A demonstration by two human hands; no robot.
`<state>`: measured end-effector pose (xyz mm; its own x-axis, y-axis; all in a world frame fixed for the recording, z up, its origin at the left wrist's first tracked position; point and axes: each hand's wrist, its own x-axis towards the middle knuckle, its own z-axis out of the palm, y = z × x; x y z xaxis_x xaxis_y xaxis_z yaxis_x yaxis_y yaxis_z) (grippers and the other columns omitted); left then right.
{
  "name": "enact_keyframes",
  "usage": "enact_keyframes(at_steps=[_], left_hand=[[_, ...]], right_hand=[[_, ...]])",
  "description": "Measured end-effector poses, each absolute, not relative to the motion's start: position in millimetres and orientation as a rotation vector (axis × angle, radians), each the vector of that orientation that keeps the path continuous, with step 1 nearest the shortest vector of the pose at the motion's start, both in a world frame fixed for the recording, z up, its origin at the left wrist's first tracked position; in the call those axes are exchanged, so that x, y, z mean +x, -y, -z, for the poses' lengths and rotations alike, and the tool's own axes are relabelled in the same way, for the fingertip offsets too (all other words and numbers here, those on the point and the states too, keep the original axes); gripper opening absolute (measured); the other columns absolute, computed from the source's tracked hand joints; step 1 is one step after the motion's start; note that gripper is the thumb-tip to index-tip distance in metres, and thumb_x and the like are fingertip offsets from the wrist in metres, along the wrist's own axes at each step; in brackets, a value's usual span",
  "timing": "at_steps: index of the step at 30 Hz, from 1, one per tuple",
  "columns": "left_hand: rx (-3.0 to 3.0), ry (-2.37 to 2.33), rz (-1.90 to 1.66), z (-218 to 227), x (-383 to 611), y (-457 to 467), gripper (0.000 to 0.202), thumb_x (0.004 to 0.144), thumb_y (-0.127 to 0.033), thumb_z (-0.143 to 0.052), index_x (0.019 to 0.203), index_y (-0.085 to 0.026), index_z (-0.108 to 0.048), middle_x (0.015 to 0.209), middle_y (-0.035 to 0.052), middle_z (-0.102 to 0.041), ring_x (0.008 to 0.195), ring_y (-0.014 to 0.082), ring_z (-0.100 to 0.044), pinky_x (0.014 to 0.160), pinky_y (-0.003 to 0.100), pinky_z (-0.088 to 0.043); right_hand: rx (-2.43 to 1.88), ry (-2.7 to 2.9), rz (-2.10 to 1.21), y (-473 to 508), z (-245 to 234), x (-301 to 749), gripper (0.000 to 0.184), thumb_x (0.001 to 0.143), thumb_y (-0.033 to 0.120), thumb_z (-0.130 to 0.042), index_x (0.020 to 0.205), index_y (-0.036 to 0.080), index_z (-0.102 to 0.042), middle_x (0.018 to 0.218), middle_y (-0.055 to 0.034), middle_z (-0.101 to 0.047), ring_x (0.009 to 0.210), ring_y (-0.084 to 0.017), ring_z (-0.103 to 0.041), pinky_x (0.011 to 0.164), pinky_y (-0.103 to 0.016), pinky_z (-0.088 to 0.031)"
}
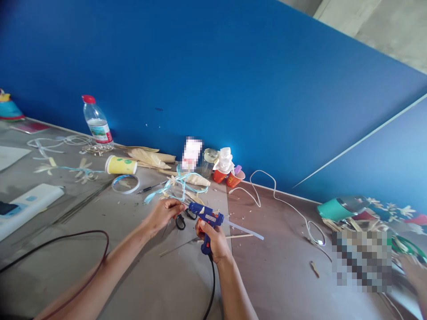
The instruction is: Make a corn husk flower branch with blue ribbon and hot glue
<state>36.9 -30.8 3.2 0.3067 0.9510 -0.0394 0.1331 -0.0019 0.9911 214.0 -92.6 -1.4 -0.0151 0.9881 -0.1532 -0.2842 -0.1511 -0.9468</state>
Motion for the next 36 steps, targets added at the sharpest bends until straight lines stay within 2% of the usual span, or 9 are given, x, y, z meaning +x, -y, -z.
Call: enact_keyframes(at_steps=[5,17,20,24,27,32,36], left_hand=[[1.381,-1.062,-0.911,-0.1,37.7,29.7,0.027,0.073,-0.041,-0.057,0.065,-0.016,-0.062,0.051,-0.0043,-0.045,0.049,0.0098,-0.040,0.049,0.022,-0.028],[1.312,-1.019,-0.939,-10.7,36.3,32.4,0.027,0.071,-0.040,-0.058,0.065,-0.014,-0.062,0.052,-0.0040,-0.046,0.052,0.0101,-0.042,0.052,0.023,-0.030],[1.323,-1.026,-0.937,-9.1,36.4,31.4,0.028,0.072,-0.040,-0.058,0.064,-0.014,-0.061,0.051,-0.0042,-0.045,0.051,0.0100,-0.041,0.052,0.023,-0.030],[1.388,-1.041,-0.948,-1.1,36.0,28.8,0.030,0.074,-0.043,-0.056,0.062,-0.015,-0.058,0.050,-0.0047,-0.042,0.050,0.0098,-0.039,0.050,0.023,-0.028],[1.459,-1.082,-0.961,5.1,35.4,27.1,0.033,0.075,-0.044,-0.054,0.058,-0.016,-0.054,0.049,-0.0050,-0.040,0.048,0.0091,-0.035,0.047,0.022,-0.026],[1.504,-1.087,-0.999,8.0,35.4,24.4,0.031,0.075,-0.042,-0.053,0.057,-0.017,-0.054,0.049,-0.0045,-0.041,0.048,0.0101,-0.037,0.048,0.023,-0.028],[1.507,-1.075,-1.024,8.3,35.8,22.8,0.030,0.075,-0.041,-0.052,0.057,-0.017,-0.054,0.049,-0.0041,-0.043,0.049,0.0108,-0.041,0.049,0.023,-0.030]], right_hand=[[-1.102,0.915,-1.425,91.9,2.4,213.8,0.030,0.064,0.044,-0.071,0.062,0.016,-0.059,0.058,-0.0012,-0.052,0.054,-0.011,-0.044,0.047,-0.023,-0.031],[-1.162,0.898,-1.344,90.1,3.7,222.4,0.030,0.065,0.045,-0.070,0.065,0.017,-0.058,0.062,-0.0007,-0.054,0.054,-0.011,-0.045,0.047,-0.023,-0.031],[-1.330,1.036,-1.100,86.8,7.7,228.6,0.030,0.069,0.048,-0.064,0.072,0.018,-0.058,0.066,-0.0007,-0.055,0.057,-0.013,-0.047,0.052,-0.026,-0.035],[-1.697,1.317,-0.469,84.7,11.0,235.7,0.027,0.072,0.045,-0.060,0.077,0.018,-0.057,0.073,-0.0034,-0.055,0.069,-0.020,-0.051,0.066,-0.032,-0.040],[-1.758,1.507,-0.121,87.2,9.0,235.8,0.021,0.073,0.039,-0.059,0.077,0.019,-0.052,0.080,-0.0053,-0.053,0.075,-0.021,-0.051,0.069,-0.033,-0.041],[-1.928,1.730,0.026,99.2,-1.3,234.6,0.014,0.074,0.031,-0.057,0.081,0.019,-0.052,0.083,-0.0059,-0.052,0.076,-0.021,-0.053,0.069,-0.032,-0.041],[-2.170,1.870,0.033,113.9,-9.4,238.2,0.018,0.072,0.030,-0.059,0.086,0.019,-0.054,0.090,-0.0066,-0.055,0.085,-0.024,-0.055,0.076,-0.035,-0.039]])
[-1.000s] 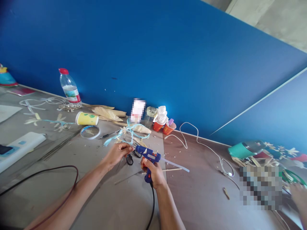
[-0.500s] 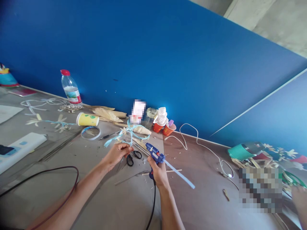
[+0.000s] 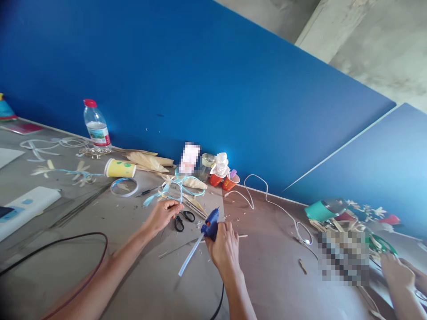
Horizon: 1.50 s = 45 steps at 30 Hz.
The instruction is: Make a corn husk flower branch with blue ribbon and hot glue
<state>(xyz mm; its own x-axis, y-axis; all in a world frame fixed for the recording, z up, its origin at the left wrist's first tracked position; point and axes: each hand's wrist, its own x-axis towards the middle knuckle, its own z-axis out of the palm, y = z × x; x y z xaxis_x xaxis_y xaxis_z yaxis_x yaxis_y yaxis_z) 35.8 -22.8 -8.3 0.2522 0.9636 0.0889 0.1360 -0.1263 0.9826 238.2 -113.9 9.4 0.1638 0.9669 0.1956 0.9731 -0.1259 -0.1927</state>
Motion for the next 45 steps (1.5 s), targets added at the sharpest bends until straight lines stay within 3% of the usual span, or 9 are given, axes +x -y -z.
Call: enact_keyframes(at_steps=[6,11,14,18,21,25,30,36,45], left_hand=[[1.494,-1.043,-1.044,8.9,36.5,24.1,0.033,0.076,-0.044,-0.051,0.059,-0.016,-0.054,0.053,-0.0032,-0.044,0.052,0.0112,-0.042,0.051,0.023,-0.033],[1.494,-1.038,-1.035,4.4,36.6,26.7,0.032,0.076,-0.043,-0.052,0.061,-0.016,-0.058,0.054,-0.0023,-0.045,0.053,0.0118,-0.042,0.052,0.023,-0.033],[1.516,-1.046,-1.032,2.0,37.3,27.5,0.032,0.075,-0.044,-0.054,0.059,-0.016,-0.058,0.053,-0.0020,-0.046,0.053,0.0121,-0.041,0.051,0.024,-0.032],[1.542,-1.019,-1.027,1.3,39.7,29.3,0.033,0.075,-0.042,-0.054,0.055,-0.016,-0.056,0.051,-0.0027,-0.043,0.052,0.0108,-0.040,0.050,0.023,-0.031],[1.490,-0.947,-0.946,0.9,41.4,31.0,0.029,0.076,-0.040,-0.054,0.060,-0.015,-0.058,0.050,-0.0037,-0.041,0.050,0.0097,-0.039,0.048,0.023,-0.030],[1.440,-0.856,-0.872,-3.5,41.7,33.7,0.029,0.074,-0.039,-0.055,0.059,-0.015,-0.058,0.051,-0.0038,-0.043,0.049,0.0088,-0.039,0.049,0.023,-0.032],[1.432,-0.792,-0.816,-6.7,41.5,35.8,0.028,0.072,-0.037,-0.057,0.054,-0.015,-0.053,0.051,-0.0038,-0.043,0.049,0.0095,-0.040,0.049,0.024,-0.033],[1.310,-0.785,-0.920,-2.7,42.6,32.6,0.023,0.068,-0.036,-0.063,0.080,-0.015,-0.062,0.060,-0.0024,-0.053,0.056,0.0111,-0.048,0.055,0.024,-0.038],[1.205,-0.826,-0.963,-1.9,46.8,33.1,0.020,0.070,-0.033,-0.062,0.075,-0.014,-0.064,0.072,0.0029,-0.065,0.069,0.0149,-0.057,0.068,0.027,-0.044]], right_hand=[[-2.242,1.871,-0.103,129.2,9.2,245.9,0.024,0.070,0.034,-0.061,0.088,0.020,-0.058,0.093,-0.0076,-0.057,0.089,-0.027,-0.057,0.075,-0.038,-0.038],[-2.010,1.713,-0.278,133.9,17.1,255.6,0.034,0.058,0.031,-0.073,0.091,0.027,-0.064,0.093,-0.0091,-0.061,0.089,-0.034,-0.057,0.075,-0.045,-0.036],[-1.810,1.545,-0.422,129.1,-1.5,251.9,0.027,0.067,0.031,-0.065,0.093,0.025,-0.067,0.092,-0.0088,-0.063,0.082,-0.028,-0.058,0.075,-0.043,-0.040],[-1.531,1.300,-0.926,102.2,-32.0,229.3,0.032,0.074,0.044,-0.060,0.093,0.020,-0.070,0.082,-0.0064,-0.065,0.073,-0.021,-0.057,0.067,-0.033,-0.043],[-1.322,1.158,-1.194,70.8,-43.1,210.8,0.037,0.071,0.049,-0.064,0.091,0.019,-0.071,0.077,-0.0036,-0.064,0.063,-0.014,-0.052,0.059,-0.027,-0.038],[-1.186,1.142,-1.421,41.2,-42.7,196.3,0.033,0.062,0.041,-0.074,0.083,0.016,-0.072,0.064,0.0002,-0.060,0.055,-0.008,-0.045,0.053,-0.022,-0.032],[-1.078,1.028,-1.468,38.3,-32.9,190.1,0.023,0.058,0.033,-0.077,0.070,0.015,-0.069,0.059,0.0023,-0.057,0.049,-0.006,-0.042,0.050,-0.021,-0.030],[-1.115,0.883,-1.379,42.8,-26.0,192.6,0.019,0.055,0.029,-0.077,0.061,0.016,-0.064,0.055,0.0039,-0.056,0.047,-0.006,-0.040,0.049,-0.021,-0.028],[-1.148,0.775,-1.302,40.4,-9.6,187.5,0.026,0.052,0.033,-0.075,0.054,0.017,-0.055,0.042,0.0072,-0.045,0.042,-0.007,-0.035,0.046,-0.023,-0.023]])
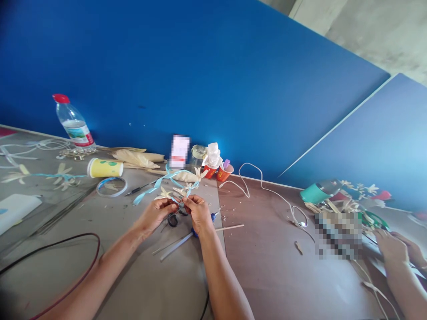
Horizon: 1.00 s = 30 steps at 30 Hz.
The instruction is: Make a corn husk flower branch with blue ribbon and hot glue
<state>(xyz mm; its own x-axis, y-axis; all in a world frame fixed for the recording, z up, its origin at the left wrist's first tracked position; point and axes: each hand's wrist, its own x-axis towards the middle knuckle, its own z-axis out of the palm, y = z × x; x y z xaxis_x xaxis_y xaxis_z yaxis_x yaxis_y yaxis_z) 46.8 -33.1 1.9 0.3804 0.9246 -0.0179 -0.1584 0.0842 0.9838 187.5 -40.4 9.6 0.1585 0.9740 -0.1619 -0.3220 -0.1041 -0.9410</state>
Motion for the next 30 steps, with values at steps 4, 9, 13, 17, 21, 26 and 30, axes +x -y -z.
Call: enact_keyframes(at_steps=[4,9,13,17,21,26,30], left_hand=[[1.284,-0.856,-0.969,1.3,46.5,32.5,0.018,0.071,-0.031,-0.060,0.079,-0.016,-0.066,0.076,0.0039,-0.067,0.073,0.0171,-0.059,0.073,0.030,-0.046],[1.326,-0.908,-0.991,3.8,47.0,32.0,0.019,0.071,-0.030,-0.059,0.081,-0.016,-0.066,0.074,0.0040,-0.066,0.072,0.0185,-0.059,0.072,0.032,-0.047],[1.313,-0.879,-0.986,6.4,48.3,31.8,0.015,0.071,-0.029,-0.059,0.077,-0.016,-0.064,0.072,0.0027,-0.065,0.068,0.0167,-0.059,0.068,0.030,-0.047],[1.301,-0.834,-0.988,2.5,49.3,33.3,0.014,0.071,-0.026,-0.059,0.078,-0.015,-0.063,0.071,0.0016,-0.064,0.068,0.0157,-0.058,0.068,0.028,-0.046],[1.331,-0.904,-0.984,-2.7,49.1,34.2,0.014,0.071,-0.027,-0.057,0.071,-0.015,-0.064,0.066,0.0011,-0.064,0.066,0.0154,-0.058,0.068,0.027,-0.045],[1.344,-0.994,-0.952,-4.0,48.0,34.7,0.019,0.072,-0.031,-0.056,0.071,-0.015,-0.067,0.067,0.0020,-0.066,0.068,0.0170,-0.059,0.068,0.028,-0.044],[1.310,-0.942,-0.955,-6.0,48.3,37.0,0.018,0.070,-0.031,-0.059,0.074,-0.015,-0.067,0.067,0.0013,-0.066,0.068,0.0167,-0.059,0.070,0.028,-0.045]], right_hand=[[-1.156,0.757,-1.295,41.3,-7.2,181.9,0.026,0.054,0.032,-0.074,0.054,0.018,-0.053,0.042,0.0076,-0.044,0.041,-0.006,-0.034,0.045,-0.022,-0.023],[-1.149,0.730,-1.299,43.5,-9.6,176.9,0.032,0.051,0.034,-0.075,0.053,0.019,-0.047,0.042,0.0092,-0.039,0.041,-0.006,-0.031,0.044,-0.022,-0.024],[-1.181,0.722,-1.313,44.5,-10.8,172.7,0.033,0.053,0.037,-0.074,0.054,0.019,-0.047,0.043,0.0089,-0.039,0.041,-0.006,-0.031,0.044,-0.022,-0.023],[-1.196,0.770,-1.273,44.4,-7.2,170.5,0.031,0.058,0.039,-0.070,0.055,0.019,-0.047,0.045,0.0080,-0.040,0.043,-0.006,-0.032,0.044,-0.022,-0.023],[-1.246,0.882,-1.118,44.2,-2.5,171.1,0.032,0.065,0.040,-0.066,0.055,0.019,-0.043,0.047,0.0081,-0.036,0.045,-0.007,-0.029,0.045,-0.023,-0.021],[-1.316,0.967,-1.006,45.0,-3.8,170.7,0.034,0.068,0.040,-0.062,0.056,0.021,-0.037,0.049,0.0080,-0.033,0.048,-0.007,-0.029,0.046,-0.023,-0.023],[-1.327,0.993,-0.992,46.2,-7.4,169.3,0.032,0.069,0.039,-0.060,0.057,0.021,-0.038,0.049,0.0078,-0.032,0.048,-0.008,-0.031,0.046,-0.022,-0.025]])
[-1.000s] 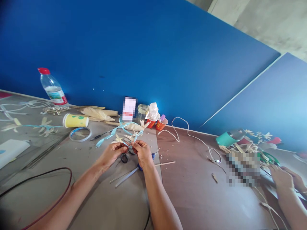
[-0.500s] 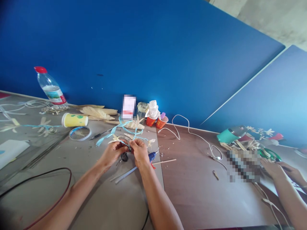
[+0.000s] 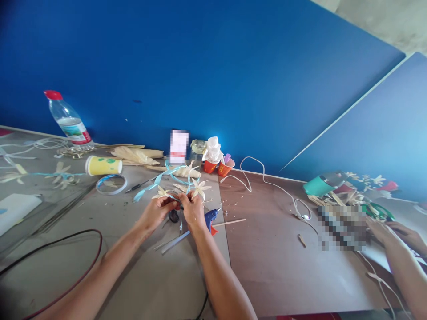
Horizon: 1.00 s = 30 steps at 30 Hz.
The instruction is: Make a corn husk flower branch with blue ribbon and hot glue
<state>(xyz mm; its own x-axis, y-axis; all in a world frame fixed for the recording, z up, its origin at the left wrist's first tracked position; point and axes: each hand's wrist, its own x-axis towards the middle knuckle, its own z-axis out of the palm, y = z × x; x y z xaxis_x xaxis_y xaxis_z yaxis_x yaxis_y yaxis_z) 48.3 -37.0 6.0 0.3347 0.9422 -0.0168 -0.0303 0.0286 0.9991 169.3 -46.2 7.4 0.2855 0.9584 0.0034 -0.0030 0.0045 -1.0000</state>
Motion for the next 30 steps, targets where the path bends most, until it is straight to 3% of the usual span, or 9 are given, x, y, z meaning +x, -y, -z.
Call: enact_keyframes(at_steps=[8,12,16,19,26,30], left_hand=[[1.308,-0.878,-0.998,5.8,55.8,35.6,0.019,0.068,-0.026,-0.062,0.083,-0.014,-0.065,0.066,0.0009,-0.064,0.064,0.0160,-0.057,0.063,0.026,-0.044],[1.417,-1.070,-1.021,2.2,57.4,39.4,0.012,0.069,-0.023,-0.060,0.073,-0.014,-0.065,0.060,-0.0002,-0.060,0.060,0.0153,-0.055,0.057,0.024,-0.040],[1.489,-1.147,-1.076,-6.7,58.2,45.2,0.011,0.069,-0.018,-0.055,0.067,-0.016,-0.066,0.062,0.0006,-0.063,0.063,0.0166,-0.057,0.062,0.025,-0.041],[1.482,-1.130,-1.129,-8.9,58.4,46.4,0.015,0.068,-0.015,-0.054,0.073,-0.016,-0.068,0.069,0.0012,-0.066,0.067,0.0167,-0.058,0.066,0.025,-0.042],[1.405,-1.073,-1.183,-9.2,57.4,43.3,0.020,0.067,-0.013,-0.055,0.084,-0.015,-0.066,0.067,-0.0006,-0.065,0.064,0.0156,-0.058,0.060,0.023,-0.042],[1.408,-1.031,-1.147,-5.3,56.3,41.9,0.020,0.069,-0.012,-0.052,0.082,-0.014,-0.067,0.072,0.0016,-0.067,0.070,0.0170,-0.060,0.070,0.026,-0.045]], right_hand=[[-1.379,1.044,-0.940,49.1,-9.5,163.9,0.024,0.070,0.037,-0.057,0.059,0.018,-0.046,0.053,0.0063,-0.038,0.053,-0.009,-0.036,0.051,-0.022,-0.031],[-1.370,0.992,-0.946,47.6,-7.9,159.9,0.020,0.067,0.034,-0.057,0.059,0.018,-0.048,0.052,0.0054,-0.043,0.054,-0.010,-0.040,0.052,-0.022,-0.034],[-1.351,0.983,-0.930,44.3,-0.9,159.4,0.016,0.065,0.032,-0.056,0.059,0.018,-0.050,0.055,0.0041,-0.050,0.056,-0.012,-0.045,0.054,-0.023,-0.036],[-1.381,0.925,-0.902,43.4,2.4,159.3,0.020,0.065,0.034,-0.057,0.057,0.019,-0.046,0.051,0.0063,-0.045,0.053,-0.010,-0.041,0.052,-0.023,-0.034],[-1.410,0.904,-0.884,46.7,-3.8,159.6,0.030,0.063,0.035,-0.064,0.053,0.020,-0.039,0.049,0.0087,-0.033,0.049,-0.007,-0.029,0.047,-0.021,-0.026],[-1.398,0.900,-0.859,45.5,-2.5,161.8,0.031,0.062,0.033,-0.064,0.052,0.020,-0.038,0.049,0.0084,-0.033,0.048,-0.007,-0.030,0.046,-0.021,-0.026]])
